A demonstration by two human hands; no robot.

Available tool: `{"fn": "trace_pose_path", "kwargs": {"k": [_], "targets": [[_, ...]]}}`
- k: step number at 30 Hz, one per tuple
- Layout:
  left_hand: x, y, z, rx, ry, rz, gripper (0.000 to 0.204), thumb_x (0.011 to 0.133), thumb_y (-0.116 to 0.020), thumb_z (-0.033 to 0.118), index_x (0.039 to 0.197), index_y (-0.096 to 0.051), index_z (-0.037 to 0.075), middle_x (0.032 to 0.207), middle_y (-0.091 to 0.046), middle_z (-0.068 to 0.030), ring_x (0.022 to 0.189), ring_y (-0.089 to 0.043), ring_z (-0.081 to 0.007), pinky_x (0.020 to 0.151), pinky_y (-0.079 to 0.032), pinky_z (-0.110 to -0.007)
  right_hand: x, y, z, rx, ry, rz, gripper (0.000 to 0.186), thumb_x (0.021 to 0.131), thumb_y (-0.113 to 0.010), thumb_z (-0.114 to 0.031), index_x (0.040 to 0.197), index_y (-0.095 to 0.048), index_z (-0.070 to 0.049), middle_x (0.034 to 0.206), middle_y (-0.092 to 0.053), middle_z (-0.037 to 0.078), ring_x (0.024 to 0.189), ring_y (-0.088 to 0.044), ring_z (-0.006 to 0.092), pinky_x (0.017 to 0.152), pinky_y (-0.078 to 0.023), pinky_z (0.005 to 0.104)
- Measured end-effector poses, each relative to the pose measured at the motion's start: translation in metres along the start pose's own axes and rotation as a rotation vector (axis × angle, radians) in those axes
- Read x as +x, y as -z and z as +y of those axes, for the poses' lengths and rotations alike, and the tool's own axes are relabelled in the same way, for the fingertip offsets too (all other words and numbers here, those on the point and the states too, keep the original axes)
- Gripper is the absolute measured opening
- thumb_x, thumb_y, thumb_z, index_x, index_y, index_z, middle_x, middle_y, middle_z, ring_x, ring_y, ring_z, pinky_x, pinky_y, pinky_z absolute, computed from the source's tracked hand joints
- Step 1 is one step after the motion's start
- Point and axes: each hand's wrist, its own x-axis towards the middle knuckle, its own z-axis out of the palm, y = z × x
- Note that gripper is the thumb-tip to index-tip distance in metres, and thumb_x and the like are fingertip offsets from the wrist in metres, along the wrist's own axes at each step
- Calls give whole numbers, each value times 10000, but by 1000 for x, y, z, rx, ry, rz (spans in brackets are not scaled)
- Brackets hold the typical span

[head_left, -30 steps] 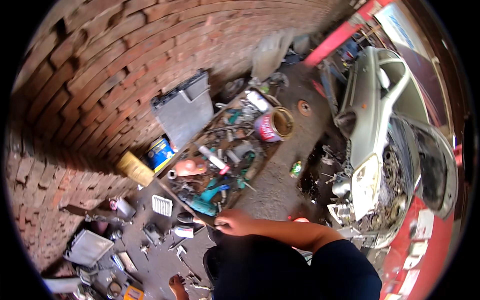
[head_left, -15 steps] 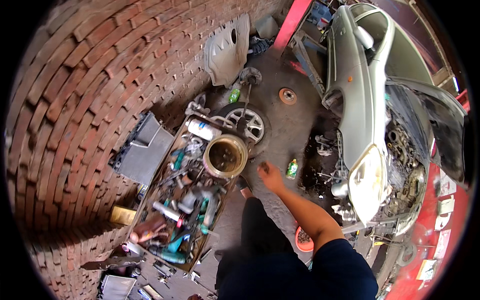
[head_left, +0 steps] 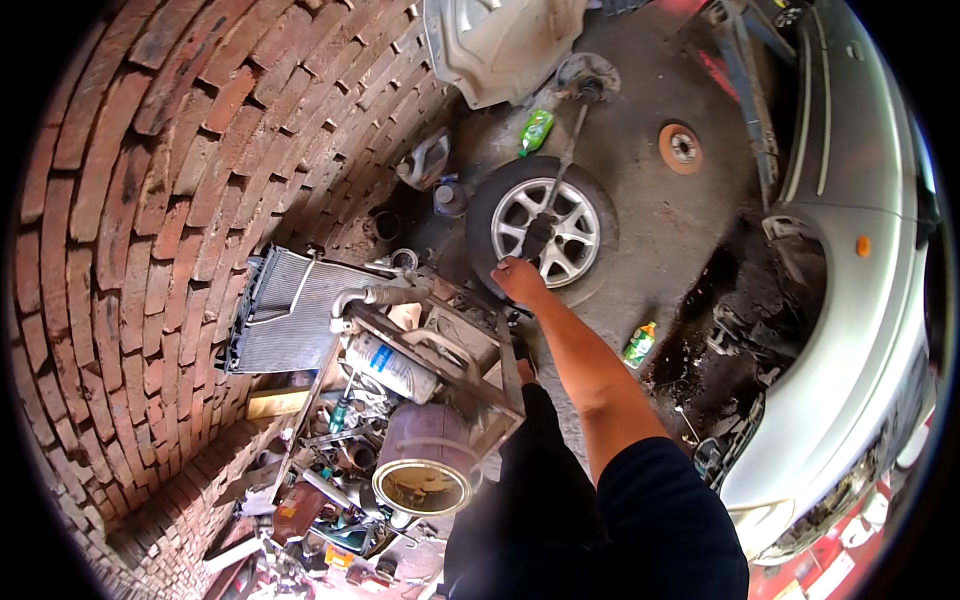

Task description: The person removes a bolt from a car engine bay, wipes it with a cloth, and handles various hoses and metal components.

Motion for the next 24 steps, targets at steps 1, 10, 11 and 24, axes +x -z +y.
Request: {"fn": "trace_pose_path", "kwargs": {"k": [1,10,11,24], "targets": [[-13,-8,11,-1,28,15,31,796,-681,91,820,-669,75,762,-631,-87,713,-607,-249,639,-495,-410,11,-14,-6,18,5,-31,410,928,-685,-409,1066,-706,-24,996,-732,224,980,-687,449,884,-544,537],[-91,-49,54,-17,205,76,45,818,-685,93,852,-674,65,770,-634,-91,720,-611,-246,646,-500,-402,70,-92,-102,651,-546,-682,503,969,-672,-567,1142,-710,-97,1009,-722,133,786,-712,216,657,-562,430],[-100,-51,54,-24,217,85,47,821,-685,93,856,-675,64,771,-634,-91,721,-611,-245,646,-500,-402,72,-94,-107,646,-562,-716,448,954,-713,-536,1085,-698,-108,829,-652,59,597,-591,113,493,-482,330],[-161,-75,28,-190,134,170,69,853,-691,96,903,-682,49,782,-639,-95,731,-616,-240,655,-507,-391,29,-38,-194,970,-661,-745,250,984,-624,-343,860,-671,-131,651,-592,4,495,-504,116,439,-348,266]]}}
